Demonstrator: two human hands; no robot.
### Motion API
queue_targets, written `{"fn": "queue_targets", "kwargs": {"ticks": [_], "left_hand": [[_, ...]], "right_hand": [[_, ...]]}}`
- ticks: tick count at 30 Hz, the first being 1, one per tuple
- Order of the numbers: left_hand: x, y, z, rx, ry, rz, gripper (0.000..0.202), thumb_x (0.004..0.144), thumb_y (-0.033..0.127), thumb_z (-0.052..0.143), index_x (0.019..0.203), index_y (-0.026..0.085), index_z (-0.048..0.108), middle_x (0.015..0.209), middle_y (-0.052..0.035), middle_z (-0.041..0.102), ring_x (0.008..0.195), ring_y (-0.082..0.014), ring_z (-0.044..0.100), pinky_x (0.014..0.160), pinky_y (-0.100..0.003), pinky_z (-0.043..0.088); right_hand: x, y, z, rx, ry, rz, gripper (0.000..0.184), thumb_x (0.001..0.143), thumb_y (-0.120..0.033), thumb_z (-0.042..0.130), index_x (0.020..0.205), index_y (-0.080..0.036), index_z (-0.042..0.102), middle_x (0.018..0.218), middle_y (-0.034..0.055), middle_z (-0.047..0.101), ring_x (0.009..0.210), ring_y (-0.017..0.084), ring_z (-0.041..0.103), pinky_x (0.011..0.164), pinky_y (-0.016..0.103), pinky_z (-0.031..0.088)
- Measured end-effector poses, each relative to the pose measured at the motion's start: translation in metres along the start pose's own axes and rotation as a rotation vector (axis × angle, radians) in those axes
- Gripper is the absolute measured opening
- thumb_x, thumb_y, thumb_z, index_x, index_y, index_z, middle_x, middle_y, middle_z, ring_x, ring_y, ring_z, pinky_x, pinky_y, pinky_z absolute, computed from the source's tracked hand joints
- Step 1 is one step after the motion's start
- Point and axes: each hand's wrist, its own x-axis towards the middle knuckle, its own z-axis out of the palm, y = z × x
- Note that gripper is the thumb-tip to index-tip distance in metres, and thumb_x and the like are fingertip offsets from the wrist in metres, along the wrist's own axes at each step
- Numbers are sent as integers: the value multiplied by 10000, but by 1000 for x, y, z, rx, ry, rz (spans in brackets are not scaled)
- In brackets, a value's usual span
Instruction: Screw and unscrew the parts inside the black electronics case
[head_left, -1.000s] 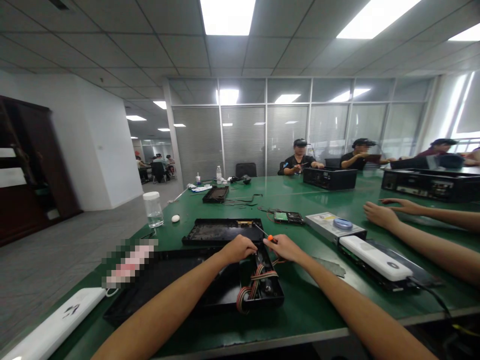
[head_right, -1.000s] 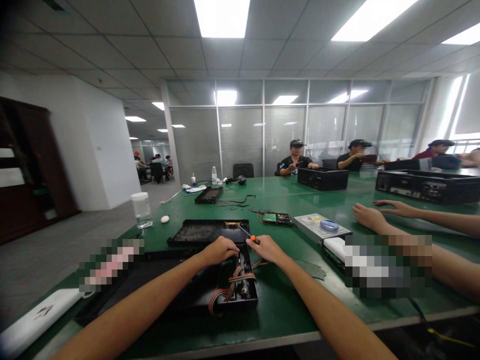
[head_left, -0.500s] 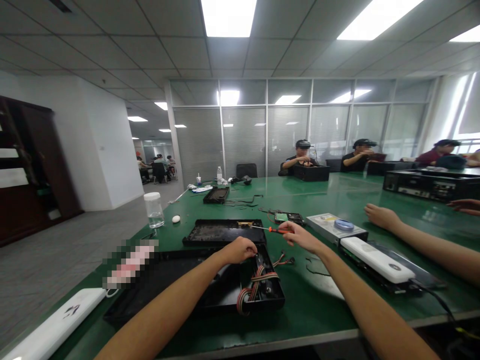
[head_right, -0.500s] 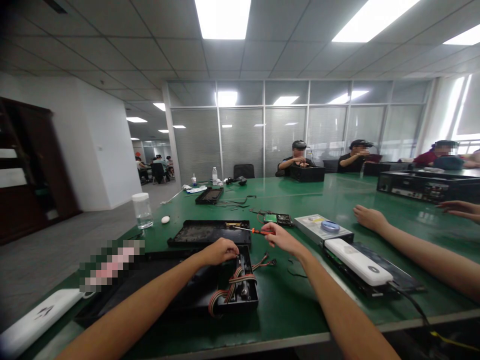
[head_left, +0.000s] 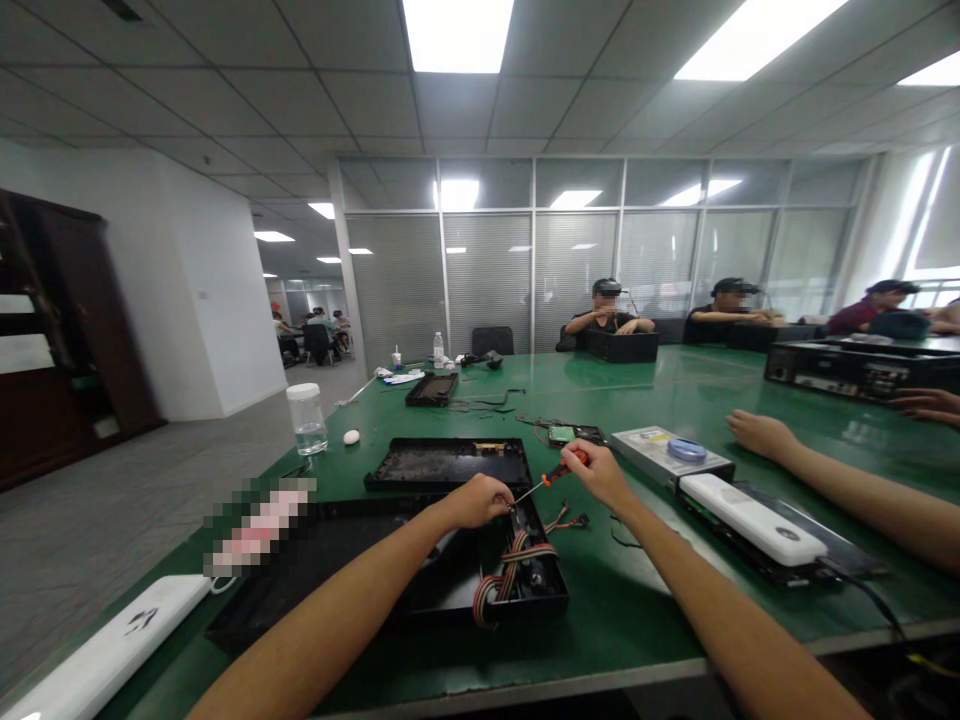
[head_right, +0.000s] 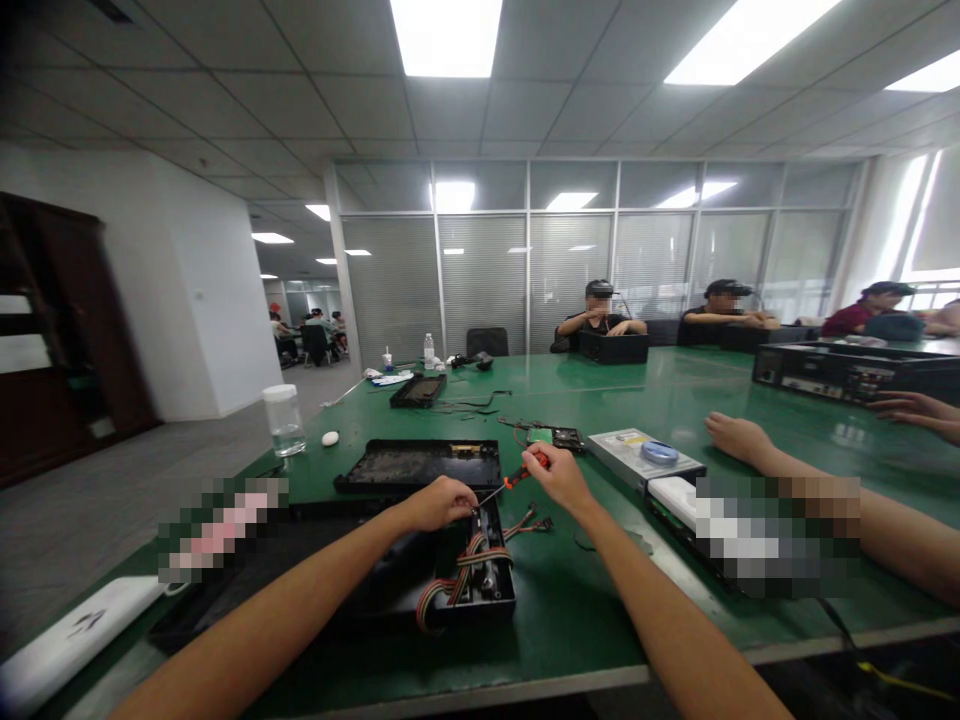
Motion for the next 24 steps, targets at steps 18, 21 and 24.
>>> {"fn": "queue_targets", "kwargs": {"ticks": [18,21,24], "left_hand": [[-1,-7,5,-16,33,40,183,775,175,516,910,140,634,850,-44,654,752,-132,587,702,-192,404],[-2,-8,6,-9,37,27,179,763,162,518,899,142,633,819,-35,652,720,-124,583,678,-184,403],[-1,-8,7,-8,27,7,170,742,136,525,872,146,633,769,-18,646,678,-112,575,639,-171,398]], "right_hand": [[-1,-12,-3,-149,-43,-92,281,799,-375,414,728,-168,591,619,18,577,561,129,505,573,219,349],[1,-30,-8,-288,-115,-145,315,822,-395,381,752,-173,592,637,27,599,581,134,528,585,222,338],[8,-59,-16,-511,-252,-226,387,830,-469,354,725,-174,580,628,45,604,594,157,541,579,238,314]]}}
